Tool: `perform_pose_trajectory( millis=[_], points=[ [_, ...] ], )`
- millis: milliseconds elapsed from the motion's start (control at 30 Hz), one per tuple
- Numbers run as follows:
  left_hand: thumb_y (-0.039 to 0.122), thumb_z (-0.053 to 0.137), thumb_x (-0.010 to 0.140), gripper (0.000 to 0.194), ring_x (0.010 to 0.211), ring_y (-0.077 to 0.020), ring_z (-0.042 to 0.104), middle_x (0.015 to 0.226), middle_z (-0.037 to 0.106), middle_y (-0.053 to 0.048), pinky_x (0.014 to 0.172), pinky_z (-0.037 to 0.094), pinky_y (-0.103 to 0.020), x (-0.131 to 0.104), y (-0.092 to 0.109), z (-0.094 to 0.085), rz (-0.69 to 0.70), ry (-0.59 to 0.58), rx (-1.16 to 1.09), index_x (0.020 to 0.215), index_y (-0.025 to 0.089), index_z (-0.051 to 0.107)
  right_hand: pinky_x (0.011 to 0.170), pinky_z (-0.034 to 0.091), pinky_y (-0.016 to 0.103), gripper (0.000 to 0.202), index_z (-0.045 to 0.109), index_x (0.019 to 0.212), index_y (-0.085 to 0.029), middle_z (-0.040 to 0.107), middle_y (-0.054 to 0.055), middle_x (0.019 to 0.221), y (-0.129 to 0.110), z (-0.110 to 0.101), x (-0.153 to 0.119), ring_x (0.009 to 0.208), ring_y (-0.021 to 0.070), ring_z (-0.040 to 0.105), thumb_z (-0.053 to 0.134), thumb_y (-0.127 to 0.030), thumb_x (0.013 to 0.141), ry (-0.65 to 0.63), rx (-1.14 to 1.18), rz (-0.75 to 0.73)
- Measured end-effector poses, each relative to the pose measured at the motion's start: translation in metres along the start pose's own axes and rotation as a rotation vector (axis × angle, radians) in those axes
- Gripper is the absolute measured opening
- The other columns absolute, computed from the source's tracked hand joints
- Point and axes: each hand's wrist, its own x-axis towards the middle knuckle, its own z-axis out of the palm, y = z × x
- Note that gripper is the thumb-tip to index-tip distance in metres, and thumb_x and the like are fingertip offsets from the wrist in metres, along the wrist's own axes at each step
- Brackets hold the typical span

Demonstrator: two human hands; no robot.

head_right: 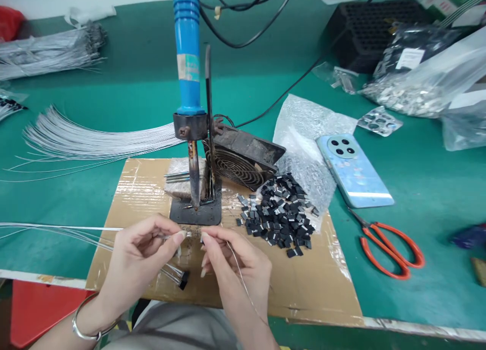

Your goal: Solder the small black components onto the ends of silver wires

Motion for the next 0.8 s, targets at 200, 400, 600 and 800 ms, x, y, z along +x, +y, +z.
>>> perform_pose_trajectory(
  millis=[200,400,600,800],
  points=[
    [0.026,0.07,0.086,0.013,0.066,-0.0146,0.065,0.076,0.074,-0.005,0.058,0.049,-0.023,0.003,0.005,-0.003,-0.076,-0.064,-0.029,0.078,0.017,0.073,0.044,0.056,0.019,0.007,0.084,0.087,-0.024,0.068,-0.002,0.058,-0.006,0.009,0.001,0.046,0.0107,0.062,0.079,-0.03,0.088,0.039,0.063,0.097],
    [0.018,0.073,0.084,0.01,0.076,-0.0145,0.071,0.08,0.079,-0.006,0.069,0.056,-0.021,0.007,0.016,-0.004,-0.078,-0.131,-0.197,0.074,0.015,0.073,0.044,0.053,0.016,0.007,0.085,0.083,-0.026,0.069,-0.002,0.064,-0.015,0.018,-0.002,0.048,0.0076,0.057,0.079,-0.027,0.086,0.089,0.112,0.187],
    [0.014,0.073,0.085,0.011,0.074,-0.0131,0.07,0.08,0.079,-0.005,0.066,0.055,-0.019,0.008,0.016,-0.004,-0.097,-0.171,-0.228,0.074,0.015,0.073,0.043,0.052,0.016,0.006,0.087,0.084,-0.028,0.07,-0.003,0.065,-0.017,0.018,-0.002,0.046,0.007,0.057,0.08,-0.027,0.085,0.08,0.143,0.188],
    [0.014,0.073,0.085,0.012,0.072,-0.0136,0.07,0.08,0.079,-0.005,0.064,0.055,-0.02,0.01,0.015,-0.003,-0.091,-0.169,-0.215,0.072,0.016,0.073,0.044,0.054,0.02,0.006,0.086,0.085,-0.026,0.071,-0.002,0.066,-0.014,0.015,-0.003,0.046,0.009,0.058,0.081,-0.029,0.086,0.049,0.118,0.188]
  ],
)
